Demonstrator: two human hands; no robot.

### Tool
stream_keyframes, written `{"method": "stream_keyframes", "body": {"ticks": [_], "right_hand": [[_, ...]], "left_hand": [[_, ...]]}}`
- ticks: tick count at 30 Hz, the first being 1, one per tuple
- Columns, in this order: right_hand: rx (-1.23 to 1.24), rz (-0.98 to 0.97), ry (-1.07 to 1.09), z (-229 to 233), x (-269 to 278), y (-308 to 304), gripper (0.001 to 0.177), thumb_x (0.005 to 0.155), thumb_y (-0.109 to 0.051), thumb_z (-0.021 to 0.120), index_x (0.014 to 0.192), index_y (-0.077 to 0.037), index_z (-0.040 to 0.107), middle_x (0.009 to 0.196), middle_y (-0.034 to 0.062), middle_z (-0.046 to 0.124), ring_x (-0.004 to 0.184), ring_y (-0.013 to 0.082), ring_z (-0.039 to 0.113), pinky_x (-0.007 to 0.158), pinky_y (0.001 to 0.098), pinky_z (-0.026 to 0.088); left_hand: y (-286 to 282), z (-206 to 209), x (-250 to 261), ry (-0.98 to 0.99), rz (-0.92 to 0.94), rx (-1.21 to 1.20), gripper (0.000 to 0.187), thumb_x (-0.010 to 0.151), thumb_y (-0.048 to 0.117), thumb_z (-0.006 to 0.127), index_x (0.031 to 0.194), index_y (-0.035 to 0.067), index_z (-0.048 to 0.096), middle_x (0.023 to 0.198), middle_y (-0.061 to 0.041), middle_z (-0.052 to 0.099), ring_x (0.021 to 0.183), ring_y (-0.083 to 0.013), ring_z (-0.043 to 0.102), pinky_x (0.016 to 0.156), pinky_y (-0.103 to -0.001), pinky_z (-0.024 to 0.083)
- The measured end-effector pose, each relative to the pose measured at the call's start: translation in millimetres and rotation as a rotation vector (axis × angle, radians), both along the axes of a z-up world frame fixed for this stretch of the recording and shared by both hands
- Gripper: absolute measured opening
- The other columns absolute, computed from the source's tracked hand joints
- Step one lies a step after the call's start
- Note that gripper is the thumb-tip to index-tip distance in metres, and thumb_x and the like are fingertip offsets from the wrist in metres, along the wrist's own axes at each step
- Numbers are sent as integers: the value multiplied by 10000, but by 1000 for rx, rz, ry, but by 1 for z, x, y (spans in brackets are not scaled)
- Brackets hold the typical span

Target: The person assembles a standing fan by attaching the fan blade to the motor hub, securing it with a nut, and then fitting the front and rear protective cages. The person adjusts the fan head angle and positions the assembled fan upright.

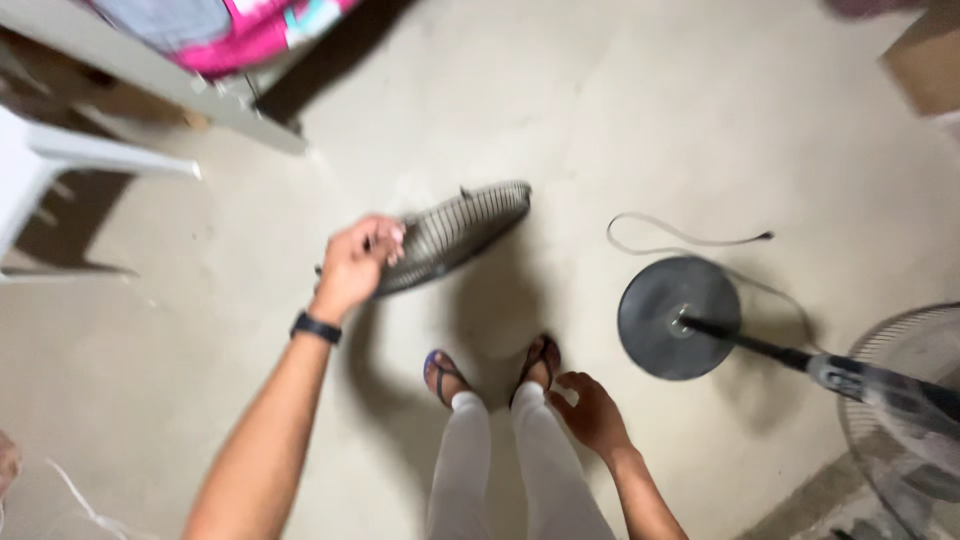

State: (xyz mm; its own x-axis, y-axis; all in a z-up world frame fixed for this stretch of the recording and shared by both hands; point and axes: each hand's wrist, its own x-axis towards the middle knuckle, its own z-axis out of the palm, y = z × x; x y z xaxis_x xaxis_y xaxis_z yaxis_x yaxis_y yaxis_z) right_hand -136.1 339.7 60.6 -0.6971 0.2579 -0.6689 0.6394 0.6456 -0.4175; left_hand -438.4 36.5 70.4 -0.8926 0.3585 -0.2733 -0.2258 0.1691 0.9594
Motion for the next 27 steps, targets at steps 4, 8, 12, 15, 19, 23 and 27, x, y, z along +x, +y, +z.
{"method": "stream_keyframes", "body": {"ticks": [4, 8, 12, 15, 19, 23, 27], "right_hand": [[59, 49, 122, 64, -5, 8, 377, 891, -319, 725, 1199, -104, 699, 1220, 67, 711, 1117, 272, 666, 948, 372, 516], [42, -83, 160, 125, 1, 26, 370, 870, -282, 736, 1196, -112, 700, 1210, 40, 707, 899, 273, 704, 843, 361, 555], [70, -186, 536, 164, 9, 52, 350, 828, -239, 810, 1125, -69, 733, 1066, 89, 733, 931, 217, 701, 809, 328, 551], [70, -294, 761, 204, 2, 72, 340, 853, -241, 815, 1132, -62, 738, 1029, 84, 739, 936, 218, 687, 830, 317, 535], [20, -444, 941, 270, -11, 78, 380, 900, -256, 728, 1221, -60, 677, 1133, 52, 674, 1025, 185, 655, 825, 317, 522], [-189, -396, 1163, 322, -10, 82, 396, 958, -218, 637, 1301, -22, 603, 1245, 46, 637, 1169, 158, 606, 954, 298, 494], [-338, -365, 1244, 348, 17, 79, 231, 1036, -138, 564, 1133, 42, 671, 1112, 90, 675, 1052, 183, 632, 958, 290, 475]], "left_hand": [[0, 76, 39, -23, 25, 16, 148, 971, 54, 665, 1100, -9, 703, 812, -46, 706, 721, -99, 632, 670, -240, 519], [-19, 144, 67, -43, 46, 149, 165, 967, 83, 673, 1079, -34, 706, 823, -59, 717, 740, -116, 649, 707, -256, 526], [-43, 196, 89, -34, 63, 330, 187, 962, 83, 658, 1062, -69, 702, 812, -101, 706, 731, -158, 647, 709, -290, 516], [-55, 220, 105, -41, 95, 466, 194, 962, 63, 636, 1079, -83, 686, 814, -116, 690, 722, -178, 627, 703, -302, 502], [-74, 216, 109, -55, 133, 709, 192, 976, 44, 616, 1097, -94, 673, 822, -123, 676, 739, -188, 614, 705, -306, 482], [-75, 199, 106, -83, 112, 910, 174, 1009, 25, 597, 1113, -97, 665, 847, -124, 668, 766, -186, 609, 724, -301, 472], [-62, 185, 97, -140, 110, 1053, 152, 1008, 21, 577, 1103, -75, 646, 929, -128, 691, 809, -179, 622, 786, -307, 493]]}}
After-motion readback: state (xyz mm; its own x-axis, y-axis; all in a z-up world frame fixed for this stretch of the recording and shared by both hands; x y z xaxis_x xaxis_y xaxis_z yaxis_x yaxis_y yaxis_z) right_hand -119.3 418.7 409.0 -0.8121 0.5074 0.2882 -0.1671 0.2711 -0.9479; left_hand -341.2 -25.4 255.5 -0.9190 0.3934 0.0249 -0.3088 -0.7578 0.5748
